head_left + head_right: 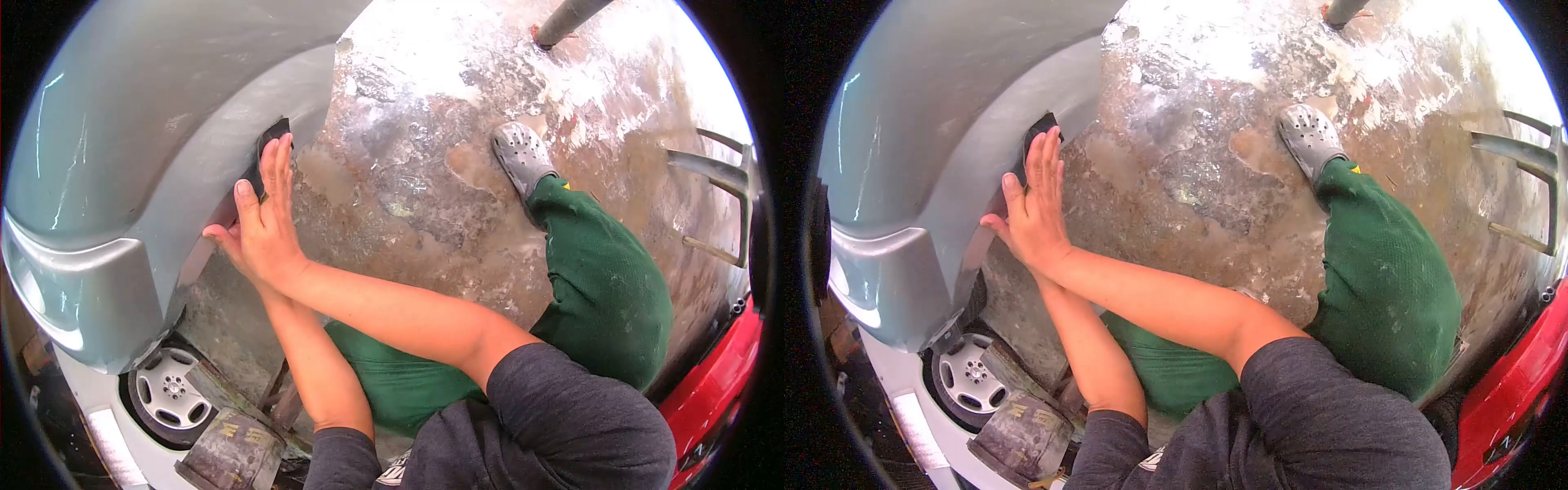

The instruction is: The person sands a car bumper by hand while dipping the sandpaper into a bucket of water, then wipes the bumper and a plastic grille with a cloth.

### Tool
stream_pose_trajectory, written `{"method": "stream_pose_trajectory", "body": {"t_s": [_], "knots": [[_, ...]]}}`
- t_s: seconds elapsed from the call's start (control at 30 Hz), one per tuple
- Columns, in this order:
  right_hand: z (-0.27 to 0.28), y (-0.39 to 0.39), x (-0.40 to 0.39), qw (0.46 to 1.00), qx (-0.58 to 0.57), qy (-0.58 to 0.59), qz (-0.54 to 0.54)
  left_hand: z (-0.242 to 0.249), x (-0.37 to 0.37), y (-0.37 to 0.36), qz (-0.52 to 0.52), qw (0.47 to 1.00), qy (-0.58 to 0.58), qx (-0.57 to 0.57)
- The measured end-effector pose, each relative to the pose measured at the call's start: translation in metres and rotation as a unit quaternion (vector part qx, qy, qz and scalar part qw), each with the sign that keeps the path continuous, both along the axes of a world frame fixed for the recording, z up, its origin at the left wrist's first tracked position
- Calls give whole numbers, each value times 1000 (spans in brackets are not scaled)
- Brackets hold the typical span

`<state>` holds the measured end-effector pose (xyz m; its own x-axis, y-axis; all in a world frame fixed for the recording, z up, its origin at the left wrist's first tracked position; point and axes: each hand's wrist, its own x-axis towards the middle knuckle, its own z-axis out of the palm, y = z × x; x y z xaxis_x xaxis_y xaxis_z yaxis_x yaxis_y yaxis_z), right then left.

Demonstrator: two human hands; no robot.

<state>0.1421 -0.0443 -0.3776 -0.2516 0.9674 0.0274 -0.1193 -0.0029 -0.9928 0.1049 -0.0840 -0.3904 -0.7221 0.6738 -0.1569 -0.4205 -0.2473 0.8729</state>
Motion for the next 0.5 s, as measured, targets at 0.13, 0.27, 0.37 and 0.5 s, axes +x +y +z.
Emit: {"method": "stream_pose_trajectory", "body": {"t_s": [0.13, 0.27, 0.37, 0.5], "knots": [[-13, 92, 10, 994, -104, 13, -41, 6, 4, -1, 55, 993, 90, -53], [-6, 101, -6, 997, -28, -49, -48, 5, 1, -2, 56, 995, 83, -28], [20, 48, 2, 992, 109, -58, 21, 32, 16, 12, -50, 905, -346, 242], [-10, 126, -1, 995, -87, 32, -49, 7, 4, -6, 63, 995, 77, -32]]}}
